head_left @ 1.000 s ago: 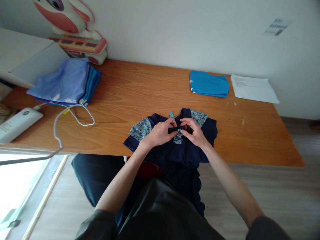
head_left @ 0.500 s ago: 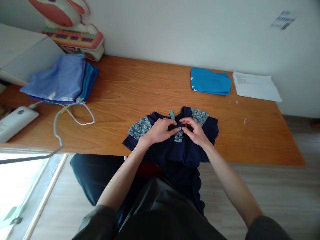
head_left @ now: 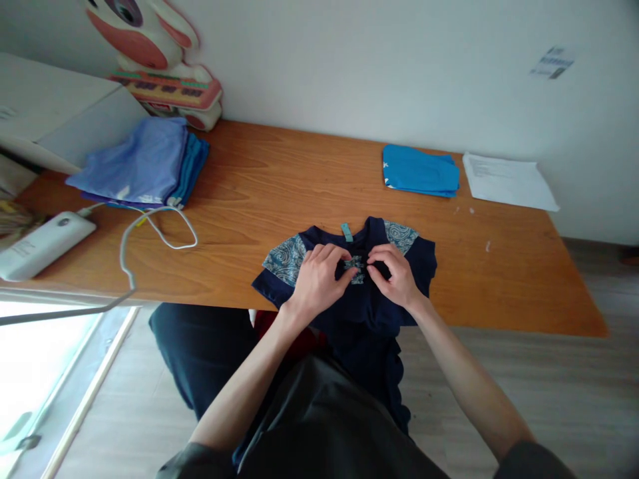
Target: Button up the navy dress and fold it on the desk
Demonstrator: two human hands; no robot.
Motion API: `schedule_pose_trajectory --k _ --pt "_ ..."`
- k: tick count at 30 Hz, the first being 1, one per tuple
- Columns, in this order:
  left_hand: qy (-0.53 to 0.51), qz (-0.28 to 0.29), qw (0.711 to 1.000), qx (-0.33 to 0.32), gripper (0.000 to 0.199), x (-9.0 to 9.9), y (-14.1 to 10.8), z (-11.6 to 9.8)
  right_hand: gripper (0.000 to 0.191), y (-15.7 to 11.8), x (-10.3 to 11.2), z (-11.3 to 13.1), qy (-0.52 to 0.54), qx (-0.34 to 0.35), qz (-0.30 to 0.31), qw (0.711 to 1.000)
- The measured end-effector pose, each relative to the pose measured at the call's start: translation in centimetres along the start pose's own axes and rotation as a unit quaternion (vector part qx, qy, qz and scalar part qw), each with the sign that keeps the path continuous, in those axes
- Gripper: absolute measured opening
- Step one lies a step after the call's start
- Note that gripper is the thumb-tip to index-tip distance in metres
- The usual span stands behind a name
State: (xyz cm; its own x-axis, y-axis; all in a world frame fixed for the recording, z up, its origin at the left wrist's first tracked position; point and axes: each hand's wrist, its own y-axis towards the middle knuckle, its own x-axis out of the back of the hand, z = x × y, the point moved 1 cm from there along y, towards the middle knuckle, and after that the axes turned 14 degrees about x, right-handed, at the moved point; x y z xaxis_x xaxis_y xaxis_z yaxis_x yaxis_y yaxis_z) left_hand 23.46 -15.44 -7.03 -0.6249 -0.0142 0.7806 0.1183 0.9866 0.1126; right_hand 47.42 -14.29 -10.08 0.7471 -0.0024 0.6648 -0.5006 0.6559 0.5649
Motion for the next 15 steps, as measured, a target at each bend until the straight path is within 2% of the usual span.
schedule_pose_trajectory --k 3,5,10,15 --pt "0.008 -0.008 1.000 0.008 0.041 -1.1 -2.0 -0.1 0.011 -1.0 0.1 0.8 -0.020 -0.013 0.079 0.997" --pt "0.016 -0.010 1.000 0.013 0.044 -1.9 -2.5 0.3 0.009 -1.5 0.0 1.0 -0.041 -0.022 0.101 0.994" --pt "0.014 -0.012 1.000 0.010 0.030 -2.5 -2.4 1.3 0.023 -1.4 -0.2 0.9 -0.041 -0.048 0.089 0.994" --pt "0.009 -0.018 1.000 0.023 0.013 -2.4 -2.2 2.0 0.011 -1.3 -0.5 0.3 -0.064 -0.054 0.099 0.992"
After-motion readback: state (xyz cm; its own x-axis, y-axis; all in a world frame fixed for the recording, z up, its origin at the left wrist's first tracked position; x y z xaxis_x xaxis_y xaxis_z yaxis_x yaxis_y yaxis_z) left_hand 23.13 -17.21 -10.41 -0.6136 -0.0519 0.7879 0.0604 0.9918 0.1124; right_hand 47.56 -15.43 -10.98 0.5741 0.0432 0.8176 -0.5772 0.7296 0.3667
